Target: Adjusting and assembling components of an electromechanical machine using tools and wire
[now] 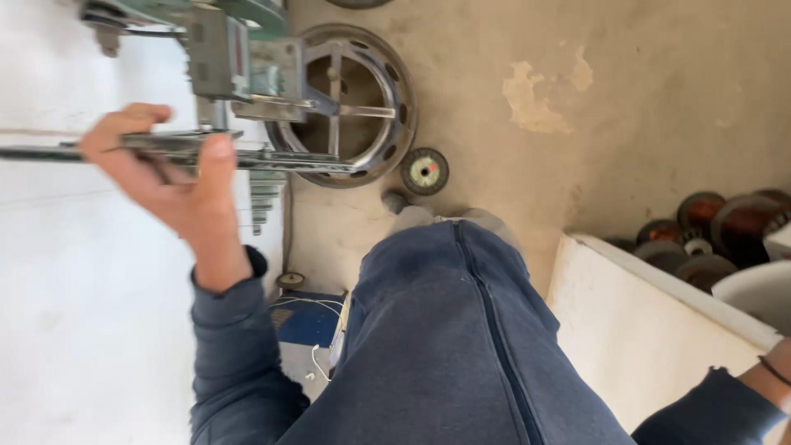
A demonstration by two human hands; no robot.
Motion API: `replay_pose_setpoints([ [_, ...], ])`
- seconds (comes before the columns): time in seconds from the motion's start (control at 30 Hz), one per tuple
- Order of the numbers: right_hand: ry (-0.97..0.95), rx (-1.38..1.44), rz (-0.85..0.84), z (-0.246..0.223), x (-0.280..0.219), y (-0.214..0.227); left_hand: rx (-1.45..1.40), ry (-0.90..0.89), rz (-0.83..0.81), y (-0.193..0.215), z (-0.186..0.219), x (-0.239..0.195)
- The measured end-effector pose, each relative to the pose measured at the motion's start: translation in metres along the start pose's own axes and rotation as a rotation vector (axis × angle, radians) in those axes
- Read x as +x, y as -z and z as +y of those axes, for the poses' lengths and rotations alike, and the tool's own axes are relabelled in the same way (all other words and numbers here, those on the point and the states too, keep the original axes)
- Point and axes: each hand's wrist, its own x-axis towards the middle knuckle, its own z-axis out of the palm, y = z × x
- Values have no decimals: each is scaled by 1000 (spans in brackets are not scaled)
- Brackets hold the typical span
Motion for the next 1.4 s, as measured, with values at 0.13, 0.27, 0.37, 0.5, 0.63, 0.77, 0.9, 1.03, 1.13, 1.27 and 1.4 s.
replay_pose_setpoints([
  [0.13, -75, 851, -468, -183, 78, -5, -68, 111, 82, -15, -5, -20],
  [0.27, 249, 851, -1381, -338, 46, -74, -35, 76, 53, -41, -26, -52],
  [0.37, 730, 989, -1473, -463, 64, -65, 50, 137, 24, -66, -3, -60],
  [0.5, 1055, 1386, -1742, -600, 119, -12, 295, 172, 69, -107, 1, -87],
  [0.63, 1472, 1492, -1482, -685, 132, 5, 500, 238, 115, -146, -12, -109],
  [0.77, 1478, 1536, -1682, -710, 127, 45, 540, 474, 341, -164, 5, -130],
  [0.9, 1608, 1487, -1644, -725, 126, 46, 404, 821, 762, -149, 5, -156],
  [1.03, 1868, 1353, -1379, -731, 156, 68, 28, 1221, 1027, -168, -26, -195],
  [1.13, 1926, 1206, -1376, -737, 179, 98, -176, 1315, 1000, -170, -62, -198],
  [1.27, 1901, 1043, -1434, -735, 184, 107, -322, 1231, 883, -184, -138, -218],
  [1.4, 1835, 1074, -1489, -729, 175, 117, -227, 1148, 949, -187, -181, -221],
])
